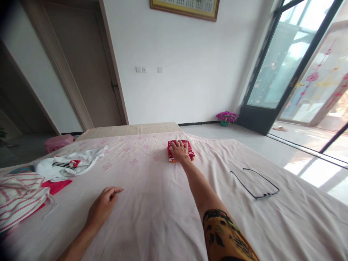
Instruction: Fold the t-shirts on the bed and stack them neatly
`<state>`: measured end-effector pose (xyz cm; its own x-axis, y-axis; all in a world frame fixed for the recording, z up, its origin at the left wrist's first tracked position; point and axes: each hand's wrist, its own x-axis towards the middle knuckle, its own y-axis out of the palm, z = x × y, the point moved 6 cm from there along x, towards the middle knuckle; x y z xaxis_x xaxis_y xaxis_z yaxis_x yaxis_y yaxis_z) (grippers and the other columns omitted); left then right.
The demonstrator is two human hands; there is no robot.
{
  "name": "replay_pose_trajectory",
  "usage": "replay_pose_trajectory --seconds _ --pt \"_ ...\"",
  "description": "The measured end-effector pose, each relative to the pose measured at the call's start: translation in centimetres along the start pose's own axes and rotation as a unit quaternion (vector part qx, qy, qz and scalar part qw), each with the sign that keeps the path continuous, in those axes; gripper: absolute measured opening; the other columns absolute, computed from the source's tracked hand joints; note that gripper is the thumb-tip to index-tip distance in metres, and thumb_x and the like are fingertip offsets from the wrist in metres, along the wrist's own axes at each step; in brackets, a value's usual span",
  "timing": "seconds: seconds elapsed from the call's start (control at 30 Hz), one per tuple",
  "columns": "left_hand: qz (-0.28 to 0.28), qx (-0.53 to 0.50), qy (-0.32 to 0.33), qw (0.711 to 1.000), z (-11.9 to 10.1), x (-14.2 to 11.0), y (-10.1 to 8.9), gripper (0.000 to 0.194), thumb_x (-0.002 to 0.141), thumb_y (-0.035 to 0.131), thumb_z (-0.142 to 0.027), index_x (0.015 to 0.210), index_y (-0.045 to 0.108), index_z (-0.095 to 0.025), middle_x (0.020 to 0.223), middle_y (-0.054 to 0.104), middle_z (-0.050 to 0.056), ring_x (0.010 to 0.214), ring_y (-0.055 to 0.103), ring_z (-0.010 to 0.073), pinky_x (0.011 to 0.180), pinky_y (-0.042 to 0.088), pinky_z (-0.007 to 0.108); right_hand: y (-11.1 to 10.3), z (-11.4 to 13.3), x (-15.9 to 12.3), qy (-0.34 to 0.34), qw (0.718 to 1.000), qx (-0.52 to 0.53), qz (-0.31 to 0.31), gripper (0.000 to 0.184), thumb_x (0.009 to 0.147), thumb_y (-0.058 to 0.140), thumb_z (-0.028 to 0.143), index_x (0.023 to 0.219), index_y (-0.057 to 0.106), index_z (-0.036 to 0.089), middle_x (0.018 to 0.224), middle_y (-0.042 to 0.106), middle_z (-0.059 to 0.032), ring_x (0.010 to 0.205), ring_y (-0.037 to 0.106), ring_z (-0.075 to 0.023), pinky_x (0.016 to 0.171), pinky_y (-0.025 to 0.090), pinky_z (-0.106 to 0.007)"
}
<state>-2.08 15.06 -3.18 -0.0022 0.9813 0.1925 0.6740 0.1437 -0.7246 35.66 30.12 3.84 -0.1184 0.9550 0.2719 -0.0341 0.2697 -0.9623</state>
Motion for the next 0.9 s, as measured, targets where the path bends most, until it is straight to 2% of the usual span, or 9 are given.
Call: replay_pose_trajectory --seconds 0.1,0.27,0.37,0.5,0.6,0.67,0.77,0.83,0.9 --pt "-0.007 0.000 0.003 1.000 -0.2 0.0 -0.1 0.029 0.087 0.043 -0.021 0.099 0.069 -0.025 0.115 0.067 0.002 0.105 0.064 0.0171 0.093 0.048 0.030 -0.4 3.3 -2.5 0.017 0.997 0.014 -0.070 0.048 0.102 0.033 0.037 0.145 0.046 0.022 0.155 0.040 -0.0114 0.149 0.019 -0.0287 0.119 0.008 -0.059" --pt "-0.021 -0.007 0.014 1.000 -0.6 -0.2 -0.3 0.032 0.086 0.042 -0.013 0.101 0.068 -0.023 0.114 0.068 0.004 0.103 0.064 0.0161 0.091 0.047 0.029 2.6 9.8 -9.7 -0.055 0.997 0.060 -0.007 0.051 0.098 0.044 0.039 0.146 0.047 0.023 0.158 0.035 -0.0100 0.150 0.020 -0.0303 0.120 0.013 -0.055" --pt "-0.038 -0.032 0.012 0.999 -0.4 -0.2 -0.3 0.032 0.084 0.045 -0.010 0.104 0.068 -0.022 0.113 0.069 0.005 0.100 0.066 0.0160 0.089 0.049 0.029 4.2 11.3 -13.3 -0.066 0.993 0.080 0.052 0.053 0.099 0.038 0.044 0.149 0.044 0.028 0.159 0.034 -0.0071 0.149 0.025 -0.0297 0.119 0.018 -0.054" --pt "-0.088 -0.062 0.019 0.994 0.5 0.1 -2.2 0.035 0.086 0.044 -0.010 0.114 0.064 -0.019 0.117 0.068 0.008 0.102 0.065 0.0156 0.090 0.051 0.027 4.1 11.6 -15.2 -0.075 0.992 0.088 0.046 0.053 0.100 0.034 0.046 0.151 0.041 0.031 0.160 0.033 -0.0039 0.149 0.024 -0.0260 0.121 0.017 -0.050" --pt "-0.135 -0.019 0.024 0.990 2.1 0.9 -6.8 0.041 0.088 0.044 -0.011 0.125 0.059 -0.019 0.123 0.063 0.010 0.110 0.061 0.0190 0.097 0.048 0.031 3.6 11.6 -15.1 -0.068 0.993 0.092 0.041 0.052 0.099 0.036 0.045 0.148 0.045 0.031 0.158 0.038 -0.0046 0.148 0.028 -0.0261 0.120 0.019 -0.050" --pt "-0.190 0.088 0.029 0.977 3.6 1.4 -11.6 0.044 0.088 0.044 -0.011 0.129 0.057 -0.019 0.126 0.060 0.012 0.117 0.057 0.0226 0.102 0.044 0.035 3.3 11.7 -14.9 -0.063 0.993 0.095 0.040 0.051 0.098 0.037 0.045 0.147 0.047 0.031 0.156 0.040 -0.0051 0.146 0.031 -0.0267 0.119 0.021 -0.052" --pt "-0.247 0.256 -0.025 0.934 6.9 1.9 -18.8 0.045 0.089 0.045 -0.015 0.133 0.057 -0.019 0.138 0.050 0.017 0.118 0.054 0.0302 0.101 0.042 0.043 2.9 12.0 -14.8 -0.057 0.993 0.098 0.036 0.050 0.098 0.039 0.044 0.144 0.050 0.031 0.154 0.043 -0.0058 0.145 0.033 -0.0271 0.118 0.022 -0.053" --pt "-0.244 0.314 -0.060 0.916 9.2 2.1 -22.4 0.046 0.090 0.044 -0.017 0.134 0.056 -0.019 0.142 0.046 0.018 0.114 0.054 0.0311 0.098 0.042 0.045 2.7 12.2 -14.8 -0.055 0.993 0.101 0.033 0.049 0.097 0.040 0.042 0.143 0.051 0.029 0.153 0.044 -0.0064 0.144 0.034 -0.0271 0.118 0.022 -0.052" --pt "-0.221 0.316 -0.090 0.918 11.3 2.1 -24.9 0.042 0.090 0.045 -0.019 0.128 0.060 -0.017 0.141 0.047 0.019 0.110 0.055 0.0301 0.094 0.044 0.045 2.4 12.2 -14.9 -0.053 0.993 0.106 0.029 0.048 0.097 0.041 0.041 0.142 0.053 0.027 0.152 0.045 -0.0070 0.143 0.035 -0.0271 0.118 0.023 -0.051"
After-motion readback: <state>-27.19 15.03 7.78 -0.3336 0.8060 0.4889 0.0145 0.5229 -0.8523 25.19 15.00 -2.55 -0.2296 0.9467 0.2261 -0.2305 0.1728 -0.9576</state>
